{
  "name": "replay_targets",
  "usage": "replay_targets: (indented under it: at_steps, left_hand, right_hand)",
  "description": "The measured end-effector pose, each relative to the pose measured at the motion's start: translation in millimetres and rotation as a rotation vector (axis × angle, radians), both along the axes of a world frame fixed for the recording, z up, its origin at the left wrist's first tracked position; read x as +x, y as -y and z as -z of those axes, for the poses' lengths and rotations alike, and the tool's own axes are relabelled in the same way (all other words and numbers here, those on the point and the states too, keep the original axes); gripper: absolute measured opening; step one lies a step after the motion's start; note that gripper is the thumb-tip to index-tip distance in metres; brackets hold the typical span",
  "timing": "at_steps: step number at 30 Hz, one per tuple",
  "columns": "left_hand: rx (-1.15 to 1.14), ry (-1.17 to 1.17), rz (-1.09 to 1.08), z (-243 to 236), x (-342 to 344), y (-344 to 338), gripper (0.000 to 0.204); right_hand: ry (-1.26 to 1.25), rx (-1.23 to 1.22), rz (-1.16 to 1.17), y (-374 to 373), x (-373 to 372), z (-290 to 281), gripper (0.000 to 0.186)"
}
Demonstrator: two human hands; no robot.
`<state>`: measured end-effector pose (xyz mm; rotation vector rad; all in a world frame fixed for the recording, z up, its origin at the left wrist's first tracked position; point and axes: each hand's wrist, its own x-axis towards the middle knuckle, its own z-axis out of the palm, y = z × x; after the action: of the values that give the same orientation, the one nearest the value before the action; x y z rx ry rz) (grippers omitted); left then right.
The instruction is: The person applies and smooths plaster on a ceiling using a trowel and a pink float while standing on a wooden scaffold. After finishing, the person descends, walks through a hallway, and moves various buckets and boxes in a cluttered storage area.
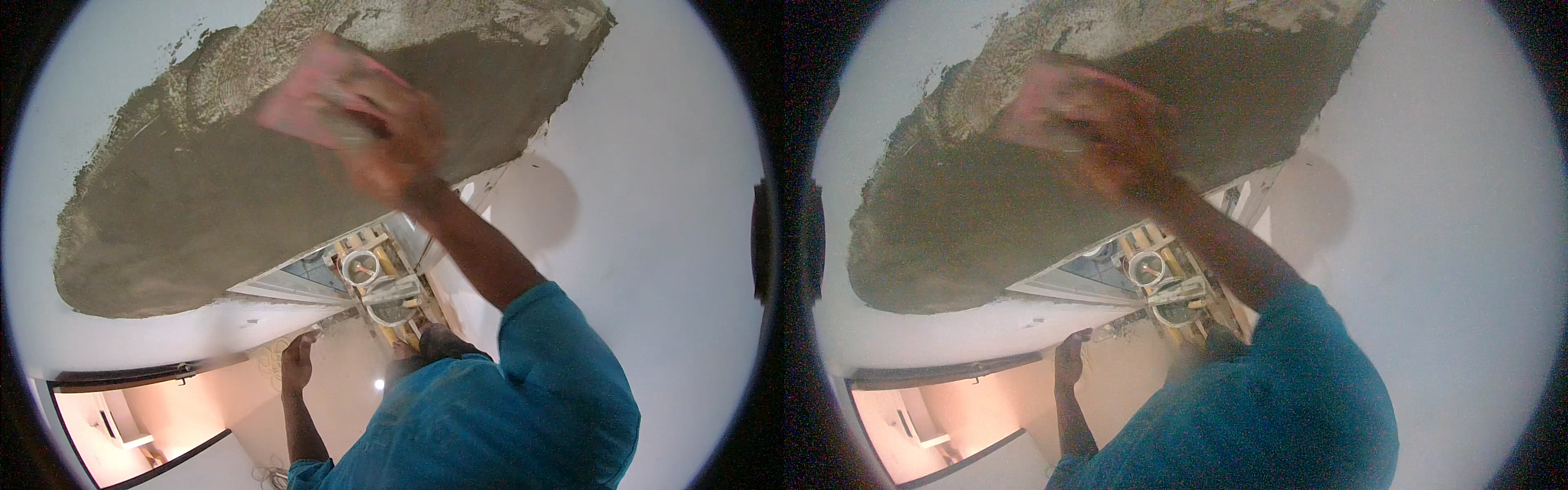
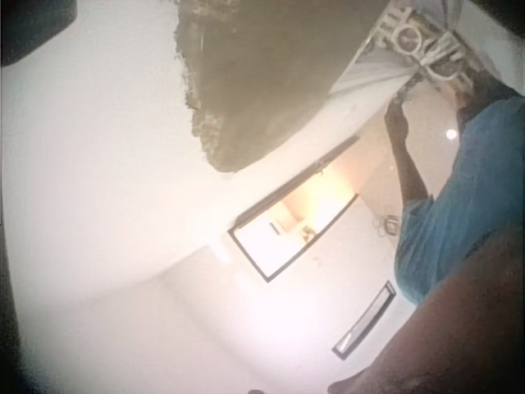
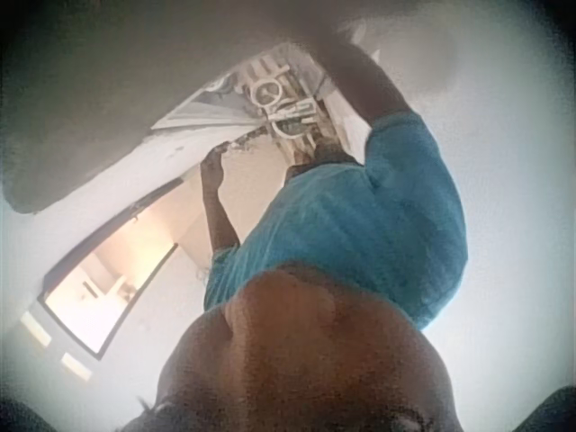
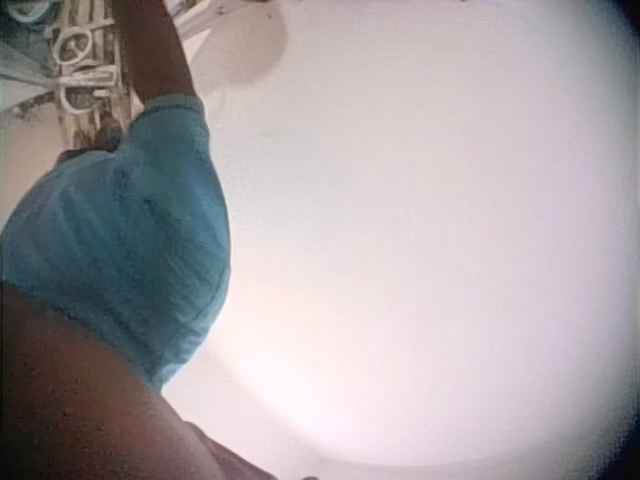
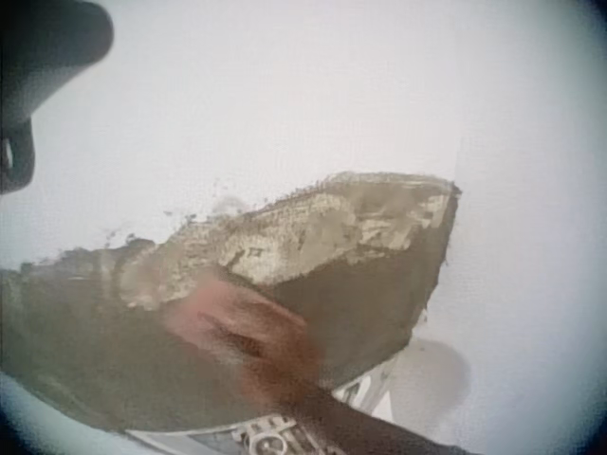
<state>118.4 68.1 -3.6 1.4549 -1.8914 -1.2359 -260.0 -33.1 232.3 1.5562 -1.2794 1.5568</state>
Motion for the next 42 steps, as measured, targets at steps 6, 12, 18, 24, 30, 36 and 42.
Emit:
replay_targets:
  at_steps: [6, 12, 18, 24, 30, 36, 42]
  left_hand:
    - [-0.141, 0.064, 0.128, -29.9, -15.7, 12.5, 0.024]
    - [-0.157, -0.064, -0.005, -67.3, -16.0, 15.1, 0.016]
    - [-0.341, -0.016, 0.083, -72.4, -12.2, 11.4, 0.012]
    - [-0.401, -0.088, -0.084, -72.1, -12.8, -2.7, 0.019]
    - [-0.443, 0.130, -0.058, -82.4, 8.0, -12.7, 0.012]
    - [-0.382, 0.029, 0.019, -82.3, 18.2, -16.5, 0.018]
    - [-0.215, 0.078, -0.119, -82.2, 17.2, -12.9, 0.015]
  right_hand:
    - [-0.170, -0.102, 0.287, 32.2, 39.7, -6.8, 0.027]
    - [-0.329, -0.096, -0.187, 30.7, 79.0, 22.2, 0.033]
    - [-0.329, 0.029, -0.222, 34.6, 103.6, 36.3, 0.034]
    - [-0.484, 0.229, -0.293, 25.4, 119.9, 33.9, 0.025]
    - [-0.458, -0.038, -0.305, 19.4, 108.5, 14.7, 0.011]
    - [-0.449, 0.055, -0.097, 24.2, 93.5, 40.8, 0.029]
    - [-0.513, -0.028, 0.037, 29.7, 15.4, 12.4, 0.042]
